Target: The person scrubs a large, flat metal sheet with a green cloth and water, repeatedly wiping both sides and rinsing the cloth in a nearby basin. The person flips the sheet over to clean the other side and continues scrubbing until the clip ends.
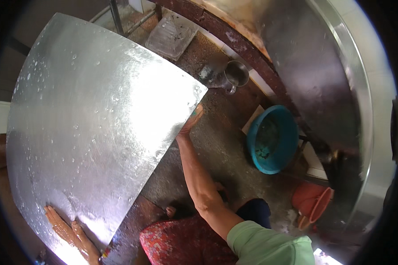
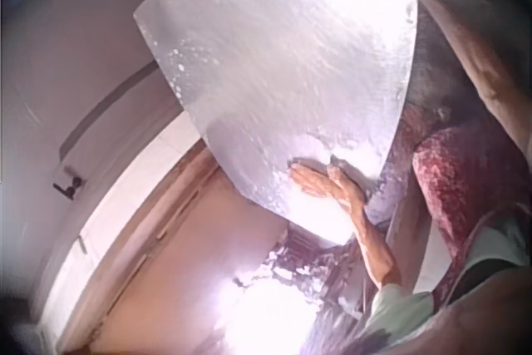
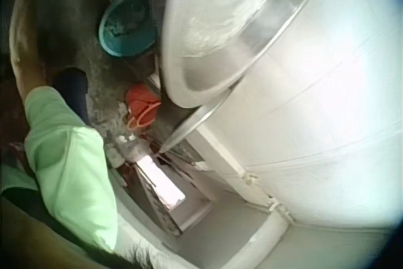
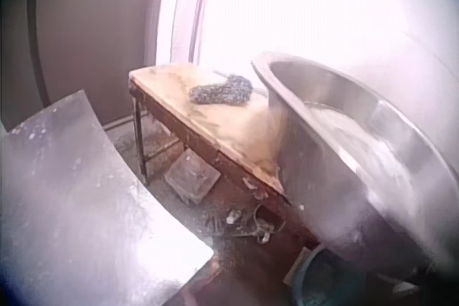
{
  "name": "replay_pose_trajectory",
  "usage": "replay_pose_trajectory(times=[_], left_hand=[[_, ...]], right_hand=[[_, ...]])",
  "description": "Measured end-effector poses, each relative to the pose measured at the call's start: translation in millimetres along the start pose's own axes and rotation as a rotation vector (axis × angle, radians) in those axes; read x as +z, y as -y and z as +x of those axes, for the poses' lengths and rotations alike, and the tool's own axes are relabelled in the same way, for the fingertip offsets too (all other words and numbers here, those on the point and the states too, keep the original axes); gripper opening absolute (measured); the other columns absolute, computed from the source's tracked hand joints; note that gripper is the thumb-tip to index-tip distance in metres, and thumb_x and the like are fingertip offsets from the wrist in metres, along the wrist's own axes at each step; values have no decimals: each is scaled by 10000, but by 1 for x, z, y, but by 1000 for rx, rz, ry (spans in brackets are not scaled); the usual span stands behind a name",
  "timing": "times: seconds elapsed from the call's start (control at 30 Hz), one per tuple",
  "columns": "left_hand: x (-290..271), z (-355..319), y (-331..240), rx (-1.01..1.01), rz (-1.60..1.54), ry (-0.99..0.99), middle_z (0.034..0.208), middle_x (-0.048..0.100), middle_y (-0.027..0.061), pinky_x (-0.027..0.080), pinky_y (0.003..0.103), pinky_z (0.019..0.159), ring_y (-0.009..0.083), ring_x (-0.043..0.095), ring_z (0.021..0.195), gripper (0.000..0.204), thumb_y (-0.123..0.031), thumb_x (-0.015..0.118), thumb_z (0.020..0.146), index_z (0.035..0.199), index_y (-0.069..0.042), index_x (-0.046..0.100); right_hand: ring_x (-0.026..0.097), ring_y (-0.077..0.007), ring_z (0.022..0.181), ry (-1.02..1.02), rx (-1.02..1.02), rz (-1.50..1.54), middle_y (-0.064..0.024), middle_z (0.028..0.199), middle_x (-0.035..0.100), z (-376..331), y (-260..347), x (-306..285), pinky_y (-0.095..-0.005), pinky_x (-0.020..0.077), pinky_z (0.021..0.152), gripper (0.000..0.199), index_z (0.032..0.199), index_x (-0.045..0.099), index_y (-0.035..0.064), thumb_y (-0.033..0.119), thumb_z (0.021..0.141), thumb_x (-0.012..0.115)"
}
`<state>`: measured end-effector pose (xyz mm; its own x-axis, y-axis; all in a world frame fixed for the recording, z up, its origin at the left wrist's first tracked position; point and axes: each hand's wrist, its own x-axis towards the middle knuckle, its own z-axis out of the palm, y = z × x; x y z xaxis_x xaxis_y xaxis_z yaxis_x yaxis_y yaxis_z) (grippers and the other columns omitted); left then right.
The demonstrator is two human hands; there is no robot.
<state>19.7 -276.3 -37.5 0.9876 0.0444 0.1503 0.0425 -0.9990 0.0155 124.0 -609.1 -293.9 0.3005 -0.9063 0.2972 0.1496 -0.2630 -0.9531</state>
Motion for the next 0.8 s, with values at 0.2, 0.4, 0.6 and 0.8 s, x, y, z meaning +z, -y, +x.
replay_pose_trajectory(times=[0.2,0.4,0.6,0.8], left_hand=[[-4,6,-19,-116,-69,-22,1427,362,184,218,434,1106,330,335,1322,575,-429,343,962,1417,-77,345],[4,14,8,-134,-28,-68,1400,415,173,282,413,1088,321,403,1287,551,-439,390,948,1392,-112,403],[4,-35,128,-341,-184,-215,1420,400,165,279,442,1090,317,386,1303,570,-481,410,942,1379,-116,438],[-30,-83,348,-389,-151,-201,1338,485,182,347,386,1028,312,467,1219,735,-585,436,901,1351,-3,440]], right_hand=[[443,-135,741,-150,747,337,-11,780,476,-29,-126,12,-311,390,702,379,796,556,36,351,920,384],[468,-204,949,-74,109,408,-161,1091,454,-38,23,29,-372,408,806,401,1163,384,-26,329,977,380],[496,-266,942,226,-215,27,-218,1092,441,-28,-20,16,-428,408,824,507,1339,201,-12,217,963,453],[433,-393,1080,166,-14,-226,-254,1159,335,-64,-61,37,-526,357,901,637,1352,190,-58,424,974,369]])
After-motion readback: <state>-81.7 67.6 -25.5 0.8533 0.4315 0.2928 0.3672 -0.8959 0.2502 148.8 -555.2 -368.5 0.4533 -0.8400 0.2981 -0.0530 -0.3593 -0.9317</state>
